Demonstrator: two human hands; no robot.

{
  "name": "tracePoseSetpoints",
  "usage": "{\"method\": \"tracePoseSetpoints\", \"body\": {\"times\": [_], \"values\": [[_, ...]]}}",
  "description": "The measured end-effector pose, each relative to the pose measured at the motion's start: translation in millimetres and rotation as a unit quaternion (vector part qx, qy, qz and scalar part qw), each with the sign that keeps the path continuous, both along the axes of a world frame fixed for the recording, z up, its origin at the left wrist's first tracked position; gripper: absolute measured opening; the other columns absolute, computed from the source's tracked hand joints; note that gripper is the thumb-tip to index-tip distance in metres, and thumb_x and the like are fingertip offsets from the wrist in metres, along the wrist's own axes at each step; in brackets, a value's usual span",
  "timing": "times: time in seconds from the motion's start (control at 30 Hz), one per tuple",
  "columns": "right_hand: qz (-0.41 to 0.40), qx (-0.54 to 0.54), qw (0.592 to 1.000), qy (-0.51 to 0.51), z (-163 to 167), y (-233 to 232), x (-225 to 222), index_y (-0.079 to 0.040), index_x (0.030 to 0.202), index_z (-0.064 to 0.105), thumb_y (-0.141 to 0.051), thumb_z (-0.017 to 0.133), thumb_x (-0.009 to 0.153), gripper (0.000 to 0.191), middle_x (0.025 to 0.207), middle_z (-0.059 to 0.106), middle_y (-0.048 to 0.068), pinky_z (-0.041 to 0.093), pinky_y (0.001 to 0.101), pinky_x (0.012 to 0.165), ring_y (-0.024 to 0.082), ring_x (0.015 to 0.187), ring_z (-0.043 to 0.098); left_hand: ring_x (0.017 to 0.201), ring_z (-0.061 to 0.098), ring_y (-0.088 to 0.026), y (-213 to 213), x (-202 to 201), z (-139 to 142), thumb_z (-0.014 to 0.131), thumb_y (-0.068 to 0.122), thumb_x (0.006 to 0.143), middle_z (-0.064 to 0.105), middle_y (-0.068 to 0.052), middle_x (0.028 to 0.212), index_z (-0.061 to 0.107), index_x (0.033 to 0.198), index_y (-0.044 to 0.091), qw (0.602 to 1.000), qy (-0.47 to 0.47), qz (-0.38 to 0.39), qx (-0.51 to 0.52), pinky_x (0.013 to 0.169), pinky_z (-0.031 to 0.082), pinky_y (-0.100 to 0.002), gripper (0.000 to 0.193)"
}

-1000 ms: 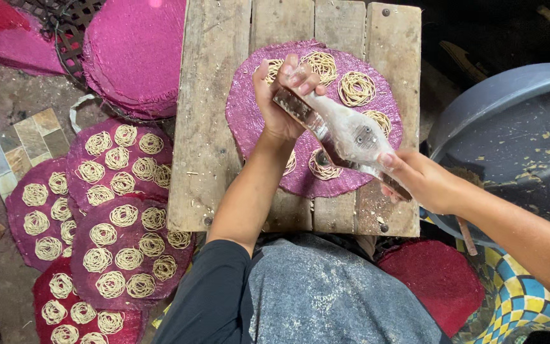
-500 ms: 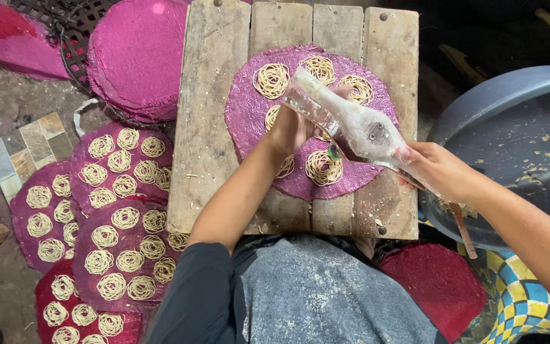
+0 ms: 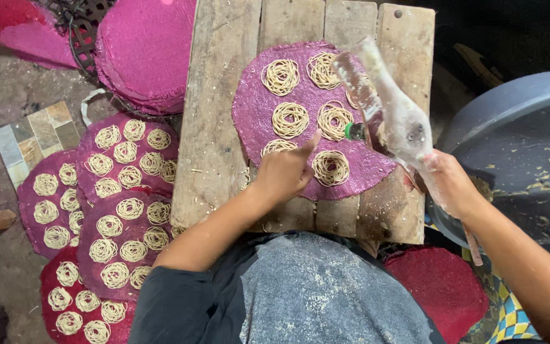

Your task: The person sits at a low wooden board and uses a hand-held noodle press to extrude dough into noodle nests on round pink mats. They scoop dough from a basin into the press with a stick, press the noodles out, place the finished nest aside, and cover completed nests with a cloth.

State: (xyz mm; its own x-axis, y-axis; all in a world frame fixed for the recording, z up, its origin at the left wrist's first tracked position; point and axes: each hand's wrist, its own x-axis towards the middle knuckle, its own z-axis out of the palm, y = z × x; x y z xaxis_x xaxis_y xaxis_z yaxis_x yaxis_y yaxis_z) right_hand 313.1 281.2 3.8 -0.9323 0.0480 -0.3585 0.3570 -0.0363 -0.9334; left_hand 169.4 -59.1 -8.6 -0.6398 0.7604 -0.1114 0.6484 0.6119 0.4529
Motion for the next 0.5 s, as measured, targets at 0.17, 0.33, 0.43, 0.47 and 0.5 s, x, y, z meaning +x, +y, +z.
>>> {"method": "tracePoseSetpoints", "body": {"times": [0.17,0.33,0.43,0.47,0.5], "values": [[-0.017,-0.046,0.999,0.012,-5.7,-11.6,17.6,0.000,0.135,0.053,-0.084,0.053,0.079,0.101,0.112,0.063,0.009,0.050,0.0371,0.082,0.020,0.095,0.061,0.076,0.071,-0.017,-65.5,-9.5,20.1,0.059,0.016,0.094,0.079,-0.002,0.105,0.066,0.133,0.021,0.956,0.073,0.207,0.196,0.067,0.056,-0.033,0.040],[0.033,-0.101,0.994,-0.009,-1.8,-32.8,-1.9,0.000,0.142,0.050,-0.084,0.053,0.080,0.105,0.112,0.059,0.012,0.053,0.0415,0.079,0.024,0.097,0.059,0.099,0.069,-0.019,-106.6,-20.5,29.8,0.059,0.033,0.095,0.073,-0.007,0.117,0.066,0.139,0.023,0.887,-0.185,0.343,0.247,0.088,0.054,-0.035,0.046],[0.155,-0.071,0.985,-0.026,3.0,-48.0,-44.2,0.006,0.129,0.054,-0.081,0.051,0.089,0.096,0.104,0.061,0.015,0.053,0.0430,0.074,0.027,0.092,0.061,0.140,0.054,-0.021,-94.8,-37.9,32.6,0.068,0.053,0.090,0.055,-0.010,0.154,0.048,0.150,0.013,0.723,-0.364,0.163,0.565,0.122,0.037,-0.037,0.075],[0.211,-0.079,0.973,-0.053,6.1,-54.9,-63.5,0.008,0.123,0.054,-0.079,0.050,0.095,0.091,0.100,0.061,0.015,0.054,0.0429,0.073,0.027,0.088,0.061,0.150,0.046,-0.021,-85.7,-49.0,34.1,0.071,0.063,0.086,0.047,-0.009,0.162,0.039,0.156,0.014,0.623,-0.453,0.111,0.628,0.131,0.029,-0.040,0.092],[0.266,-0.085,0.957,-0.078,10.2,-63.1,-82.5,0.009,0.118,0.055,-0.077,0.048,0.100,0.088,0.097,0.062,0.015,0.054,0.0429,0.072,0.027,0.085,0.061,0.144,0.052,-0.019,-77.5,-59.1,35.5,0.066,0.066,0.084,0.054,-0.006,0.155,0.045,0.151,0.013,0.549,-0.501,0.079,0.665,0.128,0.032,-0.041,0.088]]}}
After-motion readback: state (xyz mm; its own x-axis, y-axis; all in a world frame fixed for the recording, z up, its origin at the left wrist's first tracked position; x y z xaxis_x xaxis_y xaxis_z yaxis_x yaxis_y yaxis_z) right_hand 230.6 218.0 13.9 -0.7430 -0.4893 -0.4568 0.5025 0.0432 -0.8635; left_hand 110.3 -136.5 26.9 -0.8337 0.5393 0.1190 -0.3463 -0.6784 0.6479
